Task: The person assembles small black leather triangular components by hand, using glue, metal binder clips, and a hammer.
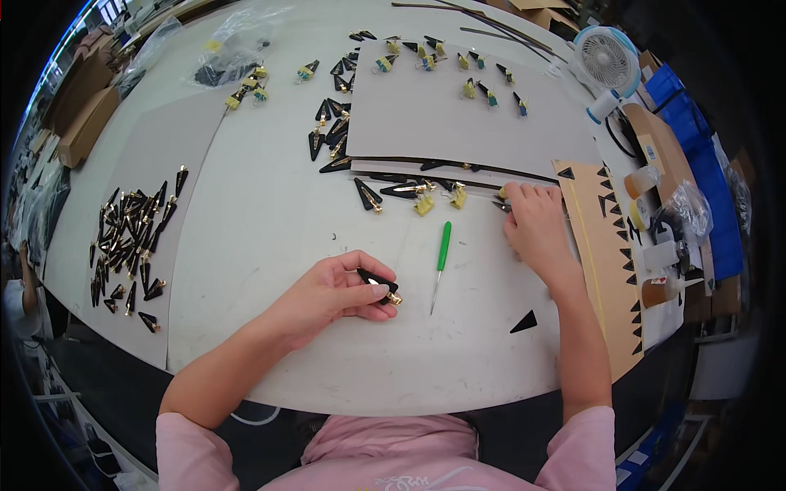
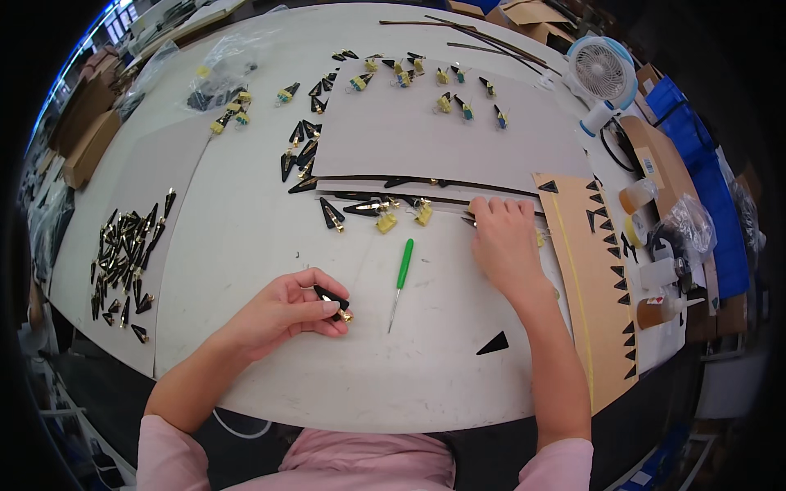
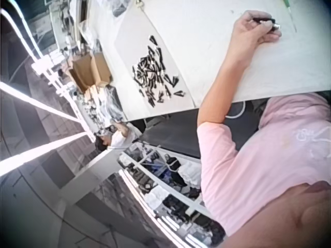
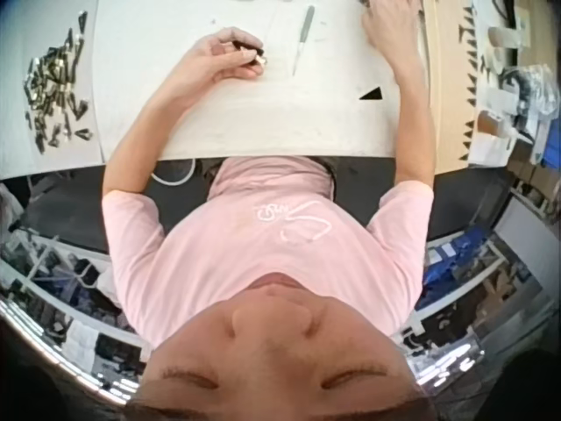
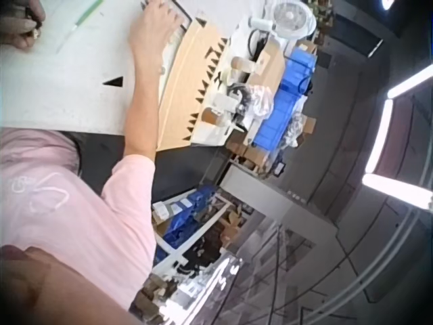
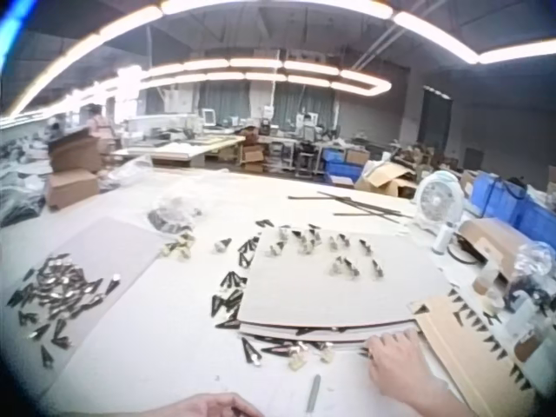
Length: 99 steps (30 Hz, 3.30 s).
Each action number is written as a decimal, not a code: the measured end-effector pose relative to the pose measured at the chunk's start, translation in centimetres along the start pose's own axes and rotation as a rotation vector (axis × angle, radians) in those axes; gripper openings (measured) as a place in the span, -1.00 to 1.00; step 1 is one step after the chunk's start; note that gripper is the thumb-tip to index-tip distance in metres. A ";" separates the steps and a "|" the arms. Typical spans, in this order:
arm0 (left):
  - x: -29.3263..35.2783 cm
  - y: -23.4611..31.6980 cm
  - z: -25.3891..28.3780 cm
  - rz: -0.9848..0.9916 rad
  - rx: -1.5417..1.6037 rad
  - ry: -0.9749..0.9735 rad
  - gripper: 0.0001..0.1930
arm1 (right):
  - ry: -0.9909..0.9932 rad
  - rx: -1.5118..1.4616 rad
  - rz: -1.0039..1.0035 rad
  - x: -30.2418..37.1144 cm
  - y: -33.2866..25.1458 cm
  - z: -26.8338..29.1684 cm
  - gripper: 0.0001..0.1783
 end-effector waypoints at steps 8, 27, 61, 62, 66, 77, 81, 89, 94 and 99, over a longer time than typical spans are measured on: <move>0.0 -0.1 0.0 -0.019 0.043 -0.039 -0.78 | 0.123 -0.164 0.048 -0.5 -1.6 3.3 -0.75; 0.5 -1.5 -1.4 0.044 0.536 -0.178 -0.83 | -0.199 -1.145 -0.026 5.6 -11.5 3.8 -0.63; 0.0 -1.9 -1.3 -0.004 0.297 -0.171 -0.81 | 0.019 -0.754 0.261 6.0 -12.2 3.5 -0.80; 0.0 -2.0 -1.2 -0.001 0.290 -0.178 -0.79 | 0.019 -0.754 0.261 6.0 -12.2 3.5 -0.80; 0.0 -2.0 -1.2 0.003 0.286 -0.176 -0.78 | 0.040 -0.724 0.259 6.0 -12.3 3.6 -0.80; 0.2 -1.8 -1.2 -0.013 0.277 -0.155 -0.78 | -0.013 -0.785 0.169 6.1 -11.8 3.1 -0.78; 0.2 -1.9 -1.2 -0.005 0.275 -0.152 -0.77 | 0.002 -0.868 0.105 6.1 -11.3 2.8 -0.76; 0.2 -1.9 -1.2 -0.002 0.307 -0.164 -0.77 | -0.010 -0.789 0.195 6.2 -12.2 2.9 -0.75; 0.2 -1.8 -1.3 -0.003 0.310 -0.169 -0.77 | 0.007 -0.790 0.214 6.1 -12.4 3.0 -0.77; 0.1 -2.0 -1.2 -0.005 0.308 -0.173 -0.77 | -0.004 -0.779 0.212 6.2 -12.4 2.9 -0.78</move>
Point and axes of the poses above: each hand's wrist, its own x-axis away from the middle knuckle, its own z-axis out of the back of the hand, y = z × x, the point moved 5 cm from there along -x, towards the middle knuckle, and after that the axes turned 3 degrees about -y, right-handed, at the moved point
